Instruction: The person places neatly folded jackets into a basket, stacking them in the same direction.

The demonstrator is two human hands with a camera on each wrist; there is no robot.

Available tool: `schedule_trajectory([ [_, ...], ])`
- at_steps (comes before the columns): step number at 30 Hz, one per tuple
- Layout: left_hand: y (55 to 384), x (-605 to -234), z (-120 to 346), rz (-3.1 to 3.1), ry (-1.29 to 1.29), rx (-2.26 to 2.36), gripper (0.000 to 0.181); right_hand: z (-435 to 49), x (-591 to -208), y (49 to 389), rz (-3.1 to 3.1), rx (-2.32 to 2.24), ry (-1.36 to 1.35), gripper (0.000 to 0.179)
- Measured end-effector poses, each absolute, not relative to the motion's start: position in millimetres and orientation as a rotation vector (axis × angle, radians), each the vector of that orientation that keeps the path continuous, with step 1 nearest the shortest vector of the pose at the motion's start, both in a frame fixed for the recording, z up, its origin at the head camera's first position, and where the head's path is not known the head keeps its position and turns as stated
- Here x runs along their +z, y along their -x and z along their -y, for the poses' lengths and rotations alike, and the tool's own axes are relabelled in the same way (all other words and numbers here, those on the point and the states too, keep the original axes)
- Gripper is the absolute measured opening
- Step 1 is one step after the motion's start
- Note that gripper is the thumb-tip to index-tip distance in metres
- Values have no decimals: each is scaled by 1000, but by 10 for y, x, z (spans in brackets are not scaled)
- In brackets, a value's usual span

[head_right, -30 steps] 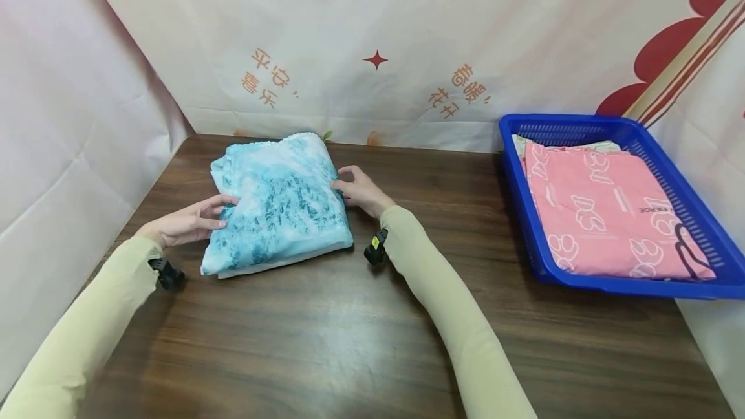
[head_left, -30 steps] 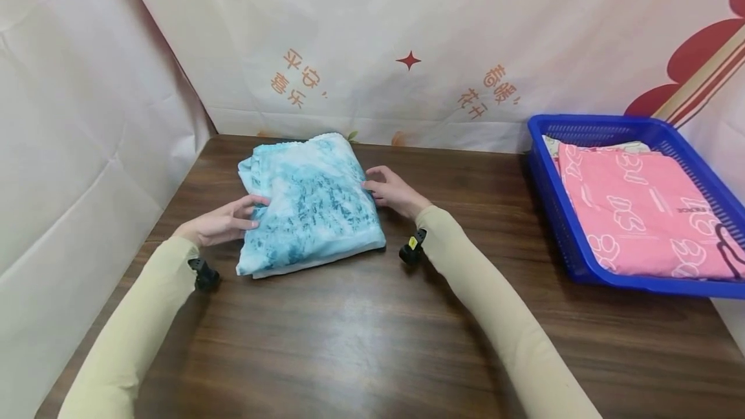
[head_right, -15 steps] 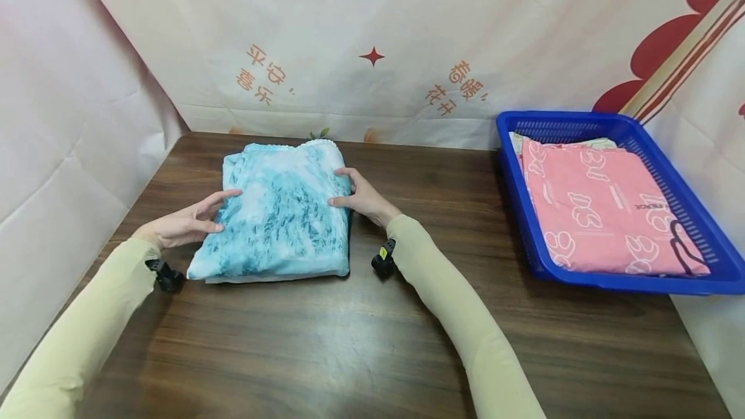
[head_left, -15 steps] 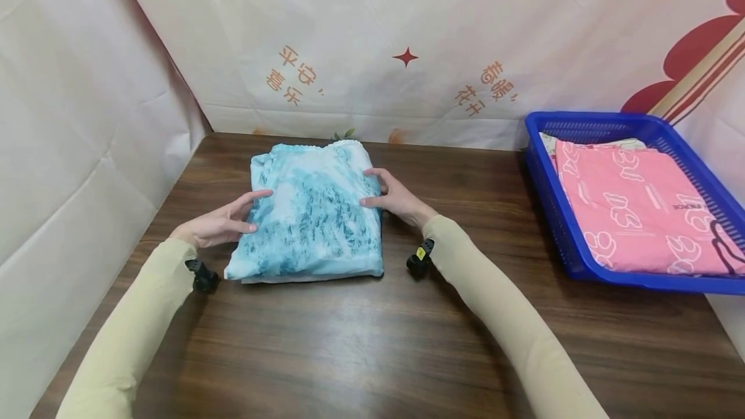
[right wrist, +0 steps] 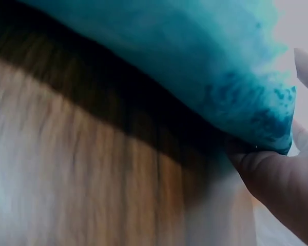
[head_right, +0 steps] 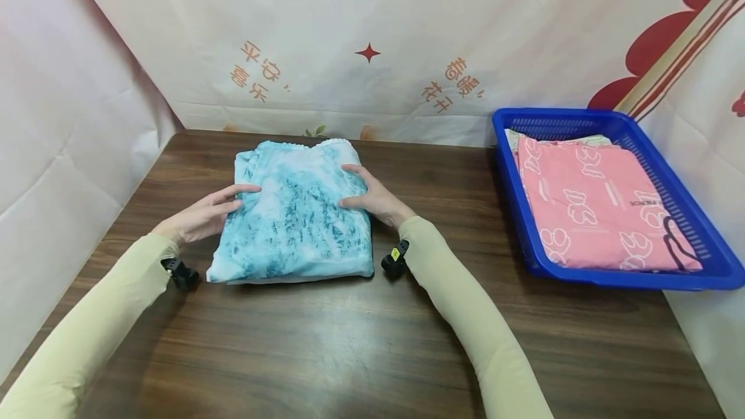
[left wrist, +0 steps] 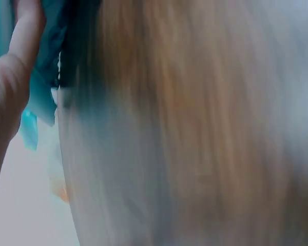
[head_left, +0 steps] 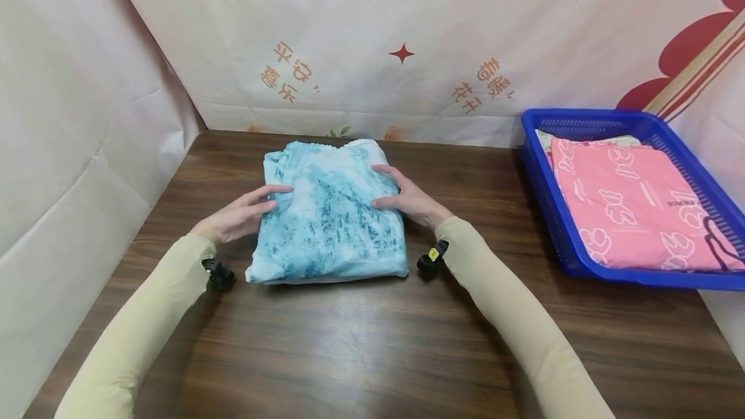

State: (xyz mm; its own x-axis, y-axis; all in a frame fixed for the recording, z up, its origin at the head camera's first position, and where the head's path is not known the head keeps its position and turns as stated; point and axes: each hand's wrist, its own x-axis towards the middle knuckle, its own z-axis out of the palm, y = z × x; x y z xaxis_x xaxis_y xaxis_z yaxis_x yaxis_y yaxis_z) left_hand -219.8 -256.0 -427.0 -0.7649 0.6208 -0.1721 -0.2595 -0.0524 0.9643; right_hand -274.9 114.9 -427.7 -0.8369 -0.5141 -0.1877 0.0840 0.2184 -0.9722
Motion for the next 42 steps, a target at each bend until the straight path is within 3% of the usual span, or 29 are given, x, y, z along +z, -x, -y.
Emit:
schedule_trajectory([
  [20, 2342, -3994, 1918, -1751, -557, 1982, 53, -1763, -3902, 2734, -2044, -1800, 398, 76],
  [42, 2704, -3203, 804, -1566, -899, 2081, 53, -2750, -2743, 2650, -2106, -1765, 363, 79],
])
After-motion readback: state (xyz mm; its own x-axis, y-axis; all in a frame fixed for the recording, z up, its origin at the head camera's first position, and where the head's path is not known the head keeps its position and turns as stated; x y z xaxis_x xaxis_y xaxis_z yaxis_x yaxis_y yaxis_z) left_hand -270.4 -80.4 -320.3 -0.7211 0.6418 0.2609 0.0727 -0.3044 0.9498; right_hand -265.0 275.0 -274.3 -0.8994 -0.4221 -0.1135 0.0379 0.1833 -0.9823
